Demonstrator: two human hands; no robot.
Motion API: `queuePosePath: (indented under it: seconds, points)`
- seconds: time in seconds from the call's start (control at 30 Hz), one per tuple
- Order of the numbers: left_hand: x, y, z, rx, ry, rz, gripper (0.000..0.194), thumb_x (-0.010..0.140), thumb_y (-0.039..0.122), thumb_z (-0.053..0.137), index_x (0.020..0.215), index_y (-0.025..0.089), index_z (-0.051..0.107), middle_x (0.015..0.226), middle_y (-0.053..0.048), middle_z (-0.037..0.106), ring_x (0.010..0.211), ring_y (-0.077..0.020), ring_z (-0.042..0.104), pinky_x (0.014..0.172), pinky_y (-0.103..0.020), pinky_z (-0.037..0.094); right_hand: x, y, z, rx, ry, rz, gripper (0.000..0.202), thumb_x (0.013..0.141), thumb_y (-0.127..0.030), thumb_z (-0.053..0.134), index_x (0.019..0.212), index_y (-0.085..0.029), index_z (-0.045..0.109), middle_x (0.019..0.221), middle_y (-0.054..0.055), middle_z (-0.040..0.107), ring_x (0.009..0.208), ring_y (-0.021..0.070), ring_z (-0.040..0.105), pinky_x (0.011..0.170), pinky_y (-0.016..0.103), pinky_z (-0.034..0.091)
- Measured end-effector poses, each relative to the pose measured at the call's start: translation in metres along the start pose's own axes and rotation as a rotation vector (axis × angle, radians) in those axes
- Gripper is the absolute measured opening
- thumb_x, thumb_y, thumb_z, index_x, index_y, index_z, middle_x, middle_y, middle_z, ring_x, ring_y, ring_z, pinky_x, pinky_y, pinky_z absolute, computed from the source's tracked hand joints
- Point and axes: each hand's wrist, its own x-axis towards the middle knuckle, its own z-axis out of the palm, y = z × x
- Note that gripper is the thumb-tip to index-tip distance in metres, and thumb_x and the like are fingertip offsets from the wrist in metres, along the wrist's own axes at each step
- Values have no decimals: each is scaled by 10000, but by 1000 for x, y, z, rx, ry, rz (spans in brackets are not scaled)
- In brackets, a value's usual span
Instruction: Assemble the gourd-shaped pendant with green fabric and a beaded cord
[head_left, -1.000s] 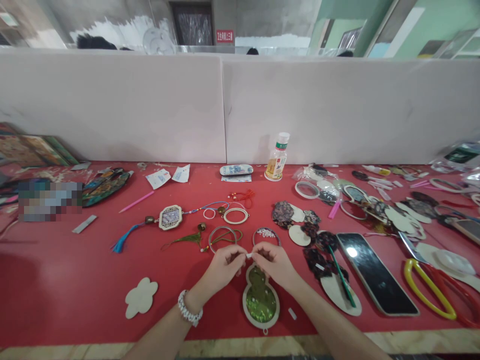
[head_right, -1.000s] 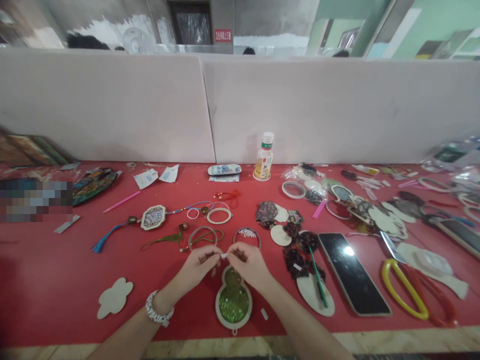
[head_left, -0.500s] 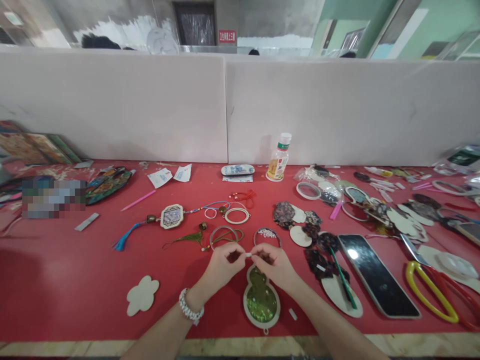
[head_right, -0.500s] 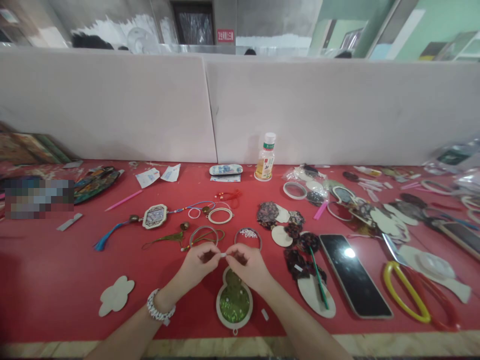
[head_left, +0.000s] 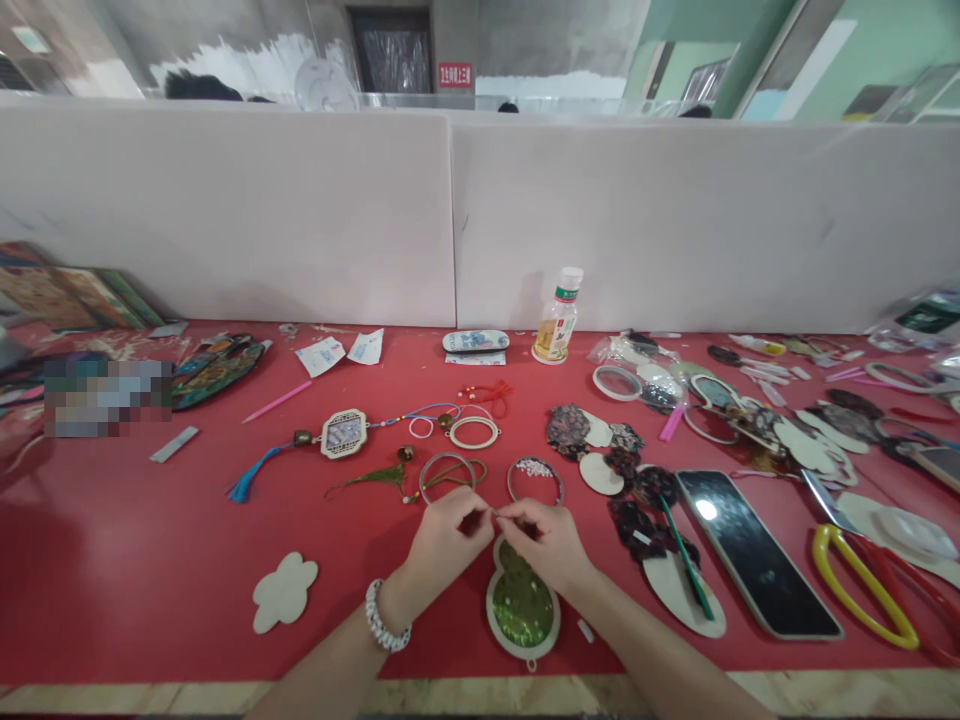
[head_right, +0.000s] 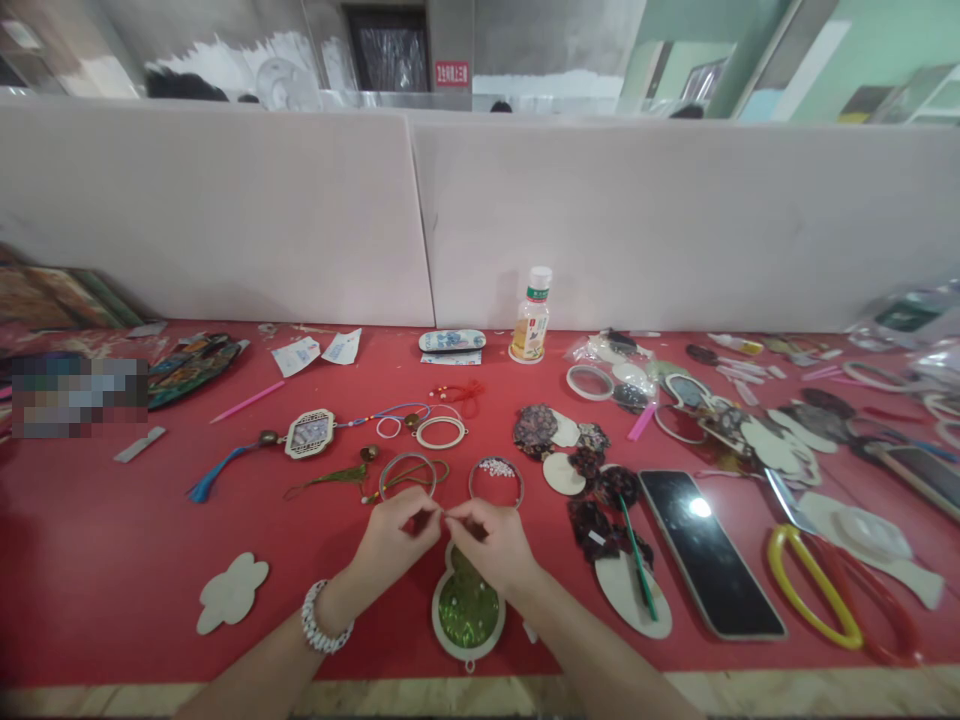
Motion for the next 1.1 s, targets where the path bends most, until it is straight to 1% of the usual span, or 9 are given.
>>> queuePosePath:
  seconds: [0.13,0.23,0.43,0.6,1.1]
  points:
    - [-2,0,1,35,-2,18,127,718,101,480,621,160,536,599,10,502,542,-98,469,511,-184,368,-1,-2,1,-47,53,-18,182,764,-290,526,748,-173,665,558,1,627,485,106,544,472,181,408]
    - [-3,2,1,47,-5,38,133,728,105,481,619,157,538,592,9,501,537,-98,468,514,-188,372,0,-4,1,-59,68,-15,187,766,-278,516,753,-171,668,563,5,638,481,107,549,467,181,411]
    - [-3,3,1,82,15,42,150,733,112,472,603,164,525,584,12,494,532,-96,457,512,-192,368,0,-3,2,-50,75,-22,184,767,-279,514,754,-177,667,586,6,653,501,110,563,493,185,431]
    - [-2,2,2,49,-2,39,157,736,116,468,592,164,505,579,18,467,534,-95,444,514,-189,365,-1,-1,4,-58,83,-18,182,757,-269,514,750,-177,670,561,1,643,477,105,544,473,182,423]
    - [-1,1,4,49,-10,40,156,724,86,476,595,160,523,589,16,479,543,-97,456,520,-185,372,-1,1,5,-101,83,-35,184,756,-251,511,734,-157,667,521,-2,603,456,100,513,460,178,399]
